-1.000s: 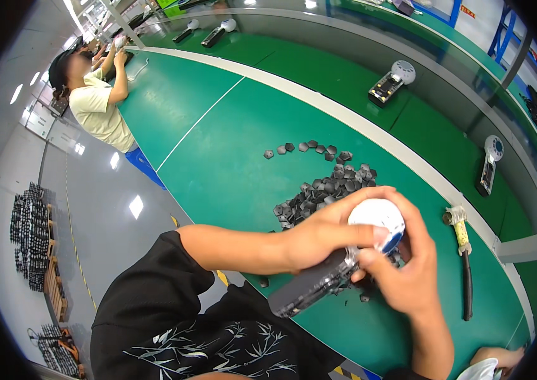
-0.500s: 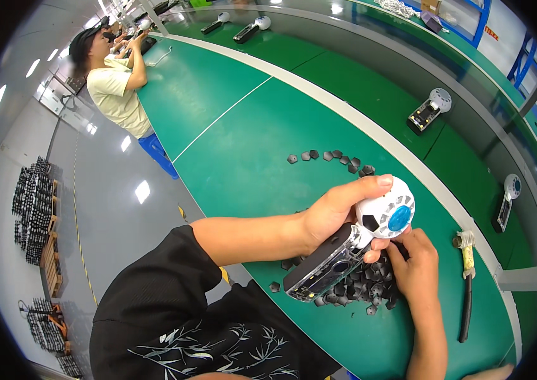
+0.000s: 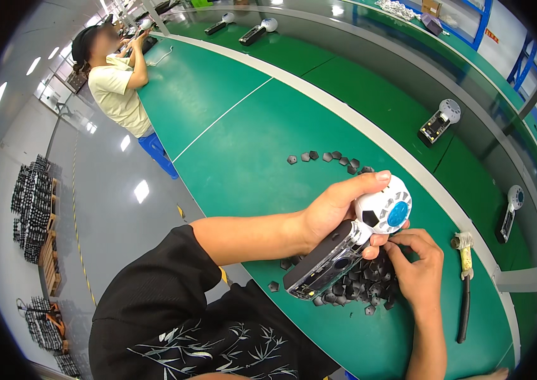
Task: Manually assemble plastic shell components onto handheld electronic devices at a production station.
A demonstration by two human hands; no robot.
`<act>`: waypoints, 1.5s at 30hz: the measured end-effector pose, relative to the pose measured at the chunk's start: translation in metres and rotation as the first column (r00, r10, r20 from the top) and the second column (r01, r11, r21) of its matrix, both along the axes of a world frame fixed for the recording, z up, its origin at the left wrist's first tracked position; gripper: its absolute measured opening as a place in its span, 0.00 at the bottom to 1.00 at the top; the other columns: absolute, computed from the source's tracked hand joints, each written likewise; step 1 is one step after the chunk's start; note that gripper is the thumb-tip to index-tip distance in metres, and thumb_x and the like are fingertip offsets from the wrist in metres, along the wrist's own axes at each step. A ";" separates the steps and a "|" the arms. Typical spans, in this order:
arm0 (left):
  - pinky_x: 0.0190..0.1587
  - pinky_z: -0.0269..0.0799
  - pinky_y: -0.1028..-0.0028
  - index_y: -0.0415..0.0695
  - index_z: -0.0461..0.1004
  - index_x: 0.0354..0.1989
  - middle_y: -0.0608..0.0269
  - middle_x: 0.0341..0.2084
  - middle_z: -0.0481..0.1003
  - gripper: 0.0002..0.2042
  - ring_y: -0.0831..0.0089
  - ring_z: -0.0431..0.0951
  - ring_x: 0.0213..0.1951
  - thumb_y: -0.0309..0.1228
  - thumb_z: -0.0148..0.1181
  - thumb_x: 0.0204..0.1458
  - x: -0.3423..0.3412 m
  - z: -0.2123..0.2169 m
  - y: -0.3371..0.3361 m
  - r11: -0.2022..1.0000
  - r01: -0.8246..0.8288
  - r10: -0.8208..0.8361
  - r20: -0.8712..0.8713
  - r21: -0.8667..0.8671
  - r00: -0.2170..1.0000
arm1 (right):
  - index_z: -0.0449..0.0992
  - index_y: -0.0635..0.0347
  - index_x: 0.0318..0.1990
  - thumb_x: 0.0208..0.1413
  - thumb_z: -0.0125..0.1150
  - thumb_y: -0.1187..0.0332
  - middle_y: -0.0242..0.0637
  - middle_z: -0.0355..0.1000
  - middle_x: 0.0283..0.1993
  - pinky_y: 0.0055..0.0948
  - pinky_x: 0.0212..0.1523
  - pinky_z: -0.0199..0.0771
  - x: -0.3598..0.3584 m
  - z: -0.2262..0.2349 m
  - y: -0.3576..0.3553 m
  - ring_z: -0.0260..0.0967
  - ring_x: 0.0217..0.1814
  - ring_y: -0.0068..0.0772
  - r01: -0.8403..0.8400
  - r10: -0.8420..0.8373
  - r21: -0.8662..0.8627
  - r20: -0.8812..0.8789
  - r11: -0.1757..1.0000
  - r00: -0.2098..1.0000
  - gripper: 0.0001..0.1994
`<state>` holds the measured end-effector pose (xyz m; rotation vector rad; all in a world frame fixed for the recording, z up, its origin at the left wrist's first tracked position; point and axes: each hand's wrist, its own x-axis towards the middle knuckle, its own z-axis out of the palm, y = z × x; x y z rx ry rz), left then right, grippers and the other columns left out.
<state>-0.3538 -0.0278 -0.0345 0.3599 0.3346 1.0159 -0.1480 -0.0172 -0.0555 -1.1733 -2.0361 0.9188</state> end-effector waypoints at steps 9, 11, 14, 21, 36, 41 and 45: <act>0.19 0.71 0.70 0.35 0.73 0.38 0.55 0.24 0.76 0.24 0.72 0.72 0.19 0.49 0.47 0.63 -0.014 0.010 0.001 0.997 -0.047 0.048 0.019 -0.053 0.999 | 0.80 0.68 0.38 0.50 0.63 0.80 0.35 0.78 0.34 0.20 0.37 0.69 -0.014 0.017 -0.002 0.69 0.33 0.24 0.122 -0.165 -0.316 -0.115 0.941 0.979 0.07; 0.19 0.72 0.70 0.36 0.72 0.39 0.55 0.26 0.77 0.24 0.72 0.72 0.19 0.49 0.47 0.63 -0.017 0.007 0.003 0.997 -0.055 0.055 0.007 -0.047 0.998 | 0.80 0.68 0.39 0.51 0.63 0.80 0.35 0.77 0.34 0.20 0.37 0.69 -0.015 0.021 -0.001 0.68 0.33 0.23 0.113 -0.177 -0.333 -0.170 0.936 0.969 0.07; 0.20 0.74 0.70 0.37 0.72 0.41 0.55 0.27 0.77 0.24 0.71 0.73 0.18 0.51 0.47 0.64 -0.012 0.000 0.002 0.993 -0.093 0.088 -0.064 -0.074 0.994 | 0.79 0.67 0.39 0.52 0.63 0.80 0.35 0.76 0.33 0.20 0.37 0.70 -0.012 0.025 0.002 0.69 0.32 0.24 0.076 -0.177 -0.357 -0.257 0.931 0.950 0.07; 0.24 0.76 0.75 0.39 0.67 0.46 0.59 0.29 0.74 0.19 0.75 0.74 0.21 0.45 0.53 0.63 -0.005 -0.007 -0.006 0.986 -0.165 0.149 -0.276 -0.037 0.950 | 0.77 0.69 0.39 0.51 0.65 0.79 0.38 0.76 0.34 0.20 0.35 0.73 -0.015 0.055 -0.002 0.70 0.31 0.23 0.061 -0.168 -0.385 -0.250 0.921 0.954 0.07; 0.28 0.73 0.76 0.42 0.54 0.68 0.51 0.41 0.71 0.25 0.72 0.74 0.28 0.44 0.39 0.67 0.043 -0.003 -0.038 0.933 -0.171 0.340 -0.620 0.316 0.707 | 0.72 0.64 0.37 0.56 0.63 0.76 0.36 0.72 0.30 0.26 0.34 0.76 0.002 0.044 -0.019 0.70 0.29 0.25 -0.280 -0.361 -0.723 -0.593 0.632 0.720 0.05; 0.29 0.73 0.75 0.42 0.53 0.69 0.50 0.43 0.71 0.26 0.71 0.73 0.29 0.43 0.35 0.67 0.042 -0.010 -0.035 0.921 -0.196 0.372 -0.607 0.338 0.702 | 0.69 0.64 0.43 0.57 0.62 0.76 0.36 0.71 0.31 0.28 0.34 0.76 -0.007 0.036 -0.023 0.70 0.29 0.27 -0.298 -0.390 -0.705 -0.637 0.643 0.665 0.10; 0.30 0.73 0.74 0.42 0.52 0.70 0.48 0.45 0.71 0.26 0.69 0.74 0.29 0.41 0.34 0.66 0.033 -0.007 -0.034 0.951 -0.140 0.283 -0.590 0.277 0.756 | 0.64 0.64 0.52 0.56 0.61 0.77 0.37 0.70 0.31 0.29 0.33 0.76 -0.010 0.038 -0.025 0.71 0.28 0.29 -0.302 -0.391 -0.690 -0.655 0.657 0.647 0.18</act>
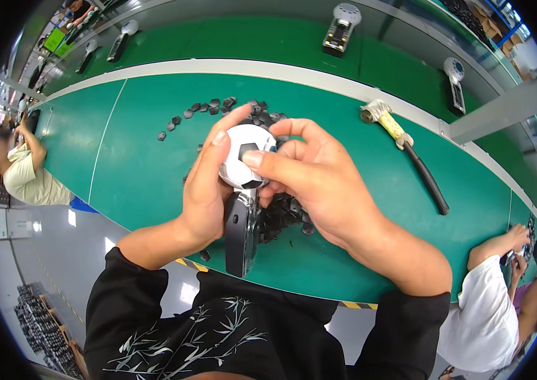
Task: Manually assemble plastic shell components onto handheld electronic devices at a production station.
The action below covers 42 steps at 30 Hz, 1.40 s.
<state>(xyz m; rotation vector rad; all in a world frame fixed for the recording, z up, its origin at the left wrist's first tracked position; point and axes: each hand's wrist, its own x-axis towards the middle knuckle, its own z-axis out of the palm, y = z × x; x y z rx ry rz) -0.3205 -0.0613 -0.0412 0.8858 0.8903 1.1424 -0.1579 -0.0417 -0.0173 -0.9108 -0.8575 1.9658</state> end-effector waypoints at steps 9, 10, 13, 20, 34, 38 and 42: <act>0.28 0.76 0.71 0.45 0.35 0.74 0.45 0.48 0.70 0.31 0.64 0.76 0.30 0.37 0.40 0.68 -0.008 -0.004 -0.005 0.997 0.075 -0.079 0.238 0.029 0.968 | 0.65 0.65 0.59 0.56 0.60 0.64 0.43 0.72 0.41 0.22 0.31 0.72 -0.004 0.010 -0.004 0.71 0.33 0.30 -0.069 -0.021 0.309 0.279 0.949 0.960 0.25; 0.30 0.76 0.71 0.45 0.36 0.74 0.45 0.49 0.70 0.32 0.64 0.76 0.32 0.37 0.43 0.67 -0.011 -0.002 -0.006 0.996 0.082 -0.088 0.240 0.036 0.967 | 0.64 0.66 0.59 0.55 0.60 0.63 0.44 0.72 0.42 0.22 0.31 0.72 -0.007 0.015 -0.004 0.71 0.35 0.30 -0.119 0.034 0.279 0.294 0.953 0.955 0.27; 0.38 0.78 0.69 0.45 0.39 0.74 0.48 0.52 0.69 0.36 0.63 0.76 0.41 0.39 0.51 0.64 -0.010 -0.005 -0.007 0.991 0.127 -0.133 0.270 0.041 0.954 | 0.62 0.68 0.62 0.53 0.62 0.60 0.45 0.71 0.47 0.21 0.33 0.72 -0.007 0.018 -0.003 0.70 0.40 0.30 -0.254 0.182 0.167 0.355 0.953 0.917 0.32; 0.53 0.72 0.64 0.44 0.55 0.69 0.53 0.55 0.69 0.38 0.62 0.72 0.50 0.40 0.66 0.52 -0.010 -0.021 -0.002 0.919 0.103 -0.086 -0.062 0.380 0.994 | 0.60 0.67 0.63 0.52 0.62 0.65 0.44 0.69 0.51 0.33 0.54 0.68 -0.009 0.003 -0.011 0.68 0.49 0.35 -0.186 0.154 0.236 0.146 0.954 0.977 0.32; 0.54 0.69 0.66 0.44 0.70 0.56 0.55 0.52 0.71 0.28 0.66 0.72 0.50 0.35 0.71 0.46 -0.014 -0.011 -0.007 0.828 0.180 -0.111 -0.159 0.531 0.981 | 0.63 0.67 0.61 0.52 0.64 0.62 0.43 0.69 0.51 0.33 0.55 0.69 -0.015 0.007 -0.026 0.68 0.53 0.35 -0.098 0.026 0.435 0.169 0.895 0.985 0.31; 0.49 0.72 0.69 0.43 0.68 0.56 0.54 0.51 0.71 0.27 0.66 0.74 0.46 0.33 0.69 0.47 -0.018 -0.002 -0.004 0.888 0.200 -0.190 -0.065 0.414 0.980 | 0.65 0.68 0.59 0.53 0.64 0.61 0.43 0.70 0.50 0.31 0.53 0.71 -0.016 0.009 -0.026 0.70 0.50 0.34 -0.088 0.003 0.452 0.186 0.888 0.983 0.29; 0.40 0.75 0.70 0.42 0.66 0.57 0.51 0.51 0.71 0.25 0.65 0.77 0.40 0.33 0.64 0.50 -0.025 0.003 -0.002 0.962 0.188 -0.219 0.150 0.197 0.964 | 0.68 0.70 0.56 0.55 0.64 0.63 0.43 0.73 0.44 0.29 0.49 0.73 0.000 0.001 -0.003 0.72 0.45 0.33 -0.103 0.034 0.298 0.226 0.949 0.973 0.25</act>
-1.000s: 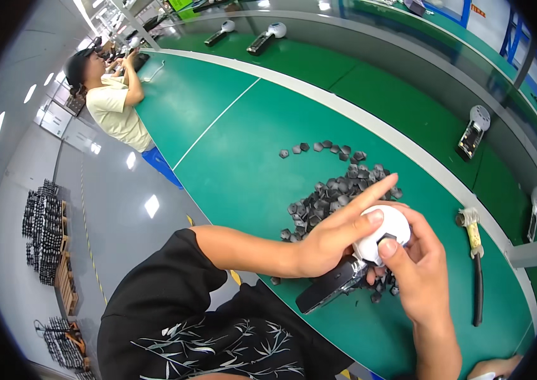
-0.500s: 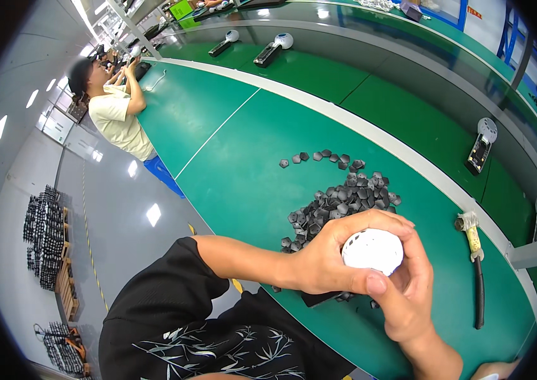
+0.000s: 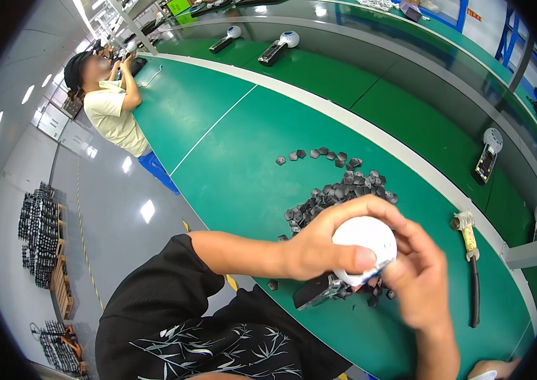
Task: Manually assemble plastic shell components onto handheld electronic devices at a production station.
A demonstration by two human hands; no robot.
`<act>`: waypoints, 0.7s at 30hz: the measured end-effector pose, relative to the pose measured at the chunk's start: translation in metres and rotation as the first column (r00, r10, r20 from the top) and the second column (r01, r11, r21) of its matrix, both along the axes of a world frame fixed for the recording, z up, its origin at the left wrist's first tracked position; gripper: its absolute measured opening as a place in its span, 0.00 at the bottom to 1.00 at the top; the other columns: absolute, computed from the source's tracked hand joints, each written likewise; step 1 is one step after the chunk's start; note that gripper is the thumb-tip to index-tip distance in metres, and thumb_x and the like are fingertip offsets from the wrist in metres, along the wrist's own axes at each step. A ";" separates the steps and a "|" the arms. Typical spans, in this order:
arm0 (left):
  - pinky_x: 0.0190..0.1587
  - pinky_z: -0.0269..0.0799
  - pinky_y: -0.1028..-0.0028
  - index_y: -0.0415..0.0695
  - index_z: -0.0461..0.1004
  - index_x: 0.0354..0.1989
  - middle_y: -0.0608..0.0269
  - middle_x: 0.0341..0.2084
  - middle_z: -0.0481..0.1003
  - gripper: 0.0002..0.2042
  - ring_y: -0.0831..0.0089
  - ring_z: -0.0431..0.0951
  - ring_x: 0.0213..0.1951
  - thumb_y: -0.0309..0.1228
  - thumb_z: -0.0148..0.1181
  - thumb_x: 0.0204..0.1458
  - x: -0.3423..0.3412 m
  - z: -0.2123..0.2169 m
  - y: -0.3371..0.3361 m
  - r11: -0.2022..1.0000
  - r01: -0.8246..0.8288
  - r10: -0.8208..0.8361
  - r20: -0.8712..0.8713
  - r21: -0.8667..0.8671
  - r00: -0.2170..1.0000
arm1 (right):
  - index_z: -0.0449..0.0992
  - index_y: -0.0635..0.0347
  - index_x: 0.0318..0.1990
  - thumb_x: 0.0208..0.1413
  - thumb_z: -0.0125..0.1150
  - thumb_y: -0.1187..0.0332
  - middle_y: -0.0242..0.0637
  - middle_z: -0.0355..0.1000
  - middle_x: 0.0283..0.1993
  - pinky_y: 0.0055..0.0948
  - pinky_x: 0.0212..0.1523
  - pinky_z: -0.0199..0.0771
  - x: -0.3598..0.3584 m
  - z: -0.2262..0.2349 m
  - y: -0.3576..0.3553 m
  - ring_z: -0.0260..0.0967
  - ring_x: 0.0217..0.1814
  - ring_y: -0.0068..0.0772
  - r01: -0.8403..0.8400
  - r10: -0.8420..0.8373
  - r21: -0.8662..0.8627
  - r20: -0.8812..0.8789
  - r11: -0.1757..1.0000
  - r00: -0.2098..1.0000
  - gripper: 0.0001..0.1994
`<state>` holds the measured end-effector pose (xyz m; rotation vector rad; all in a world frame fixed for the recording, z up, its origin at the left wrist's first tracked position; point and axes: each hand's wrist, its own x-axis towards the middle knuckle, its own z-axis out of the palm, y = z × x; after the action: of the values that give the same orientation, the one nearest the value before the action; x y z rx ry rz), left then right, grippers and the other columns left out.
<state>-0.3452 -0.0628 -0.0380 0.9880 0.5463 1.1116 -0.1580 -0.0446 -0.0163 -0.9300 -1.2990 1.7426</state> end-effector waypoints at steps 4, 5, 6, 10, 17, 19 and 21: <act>0.31 0.76 0.70 0.41 0.65 0.59 0.48 0.53 0.70 0.25 0.63 0.78 0.34 0.36 0.59 0.53 -0.008 0.003 0.012 0.997 0.034 -0.020 0.210 -0.063 0.978 | 0.72 0.68 0.54 0.57 0.62 0.67 0.42 0.75 0.38 0.25 0.39 0.74 0.026 -0.030 0.030 0.73 0.35 0.30 -0.012 0.011 0.007 0.100 1.000 0.995 0.20; 0.28 0.76 0.70 0.41 0.64 0.60 0.47 0.54 0.70 0.26 0.62 0.78 0.32 0.37 0.57 0.53 -0.010 0.002 0.017 0.998 0.038 -0.021 0.283 -0.055 0.959 | 0.74 0.66 0.52 0.56 0.63 0.67 0.41 0.75 0.38 0.26 0.38 0.73 0.017 -0.032 0.031 0.72 0.34 0.31 -0.057 -0.038 0.222 0.400 0.973 0.916 0.18; 0.24 0.75 0.70 0.40 0.63 0.60 0.45 0.55 0.69 0.26 0.62 0.78 0.30 0.39 0.56 0.54 -0.012 0.000 0.021 0.998 0.037 -0.016 0.355 -0.051 0.935 | 0.75 0.64 0.50 0.55 0.63 0.67 0.40 0.75 0.37 0.28 0.37 0.72 0.008 -0.037 0.031 0.72 0.34 0.32 -0.171 -0.139 0.392 0.646 0.904 0.750 0.16; 0.20 0.76 0.69 0.42 0.64 0.61 0.41 0.62 0.62 0.29 0.58 0.79 0.31 0.51 0.47 0.57 -0.033 0.006 0.034 0.991 0.091 -0.016 0.595 -0.097 0.803 | 0.80 0.61 0.41 0.53 0.65 0.67 0.37 0.72 0.32 0.33 0.38 0.72 -0.010 -0.057 0.025 0.70 0.34 0.37 -0.343 -0.272 0.532 0.769 0.774 0.579 0.10; 0.21 0.81 0.66 0.44 0.69 0.56 0.41 0.69 0.51 0.31 0.50 0.72 0.56 0.57 0.48 0.55 -0.055 0.002 0.047 0.977 0.209 -0.166 0.740 0.035 0.652 | 0.81 0.62 0.37 0.51 0.65 0.74 0.36 0.71 0.31 0.28 0.31 0.68 -0.016 -0.066 0.035 0.66 0.29 0.31 -0.360 -0.259 0.616 0.690 0.701 0.677 0.06; 0.21 0.81 0.65 0.45 0.69 0.56 0.41 0.70 0.49 0.31 0.47 0.65 0.61 0.58 0.48 0.54 -0.056 0.002 0.047 0.973 0.228 -0.184 0.741 0.043 0.646 | 0.81 0.62 0.35 0.51 0.65 0.74 0.36 0.72 0.31 0.27 0.31 0.68 -0.018 -0.063 0.035 0.67 0.29 0.30 -0.328 -0.255 0.605 0.679 0.725 0.689 0.04; 0.21 0.82 0.65 0.45 0.69 0.55 0.41 0.71 0.46 0.31 0.45 0.59 0.67 0.58 0.49 0.54 -0.056 0.002 0.049 0.968 0.246 -0.202 0.740 0.051 0.641 | 0.82 0.62 0.33 0.51 0.66 0.75 0.36 0.73 0.32 0.25 0.30 0.67 -0.019 -0.059 0.035 0.67 0.29 0.29 -0.295 -0.252 0.595 0.666 0.748 0.702 0.03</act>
<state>-0.4017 -0.0137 -0.0363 0.4512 -0.2217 1.1512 -0.1769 -0.0100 -0.0757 -1.1781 -2.2519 0.7216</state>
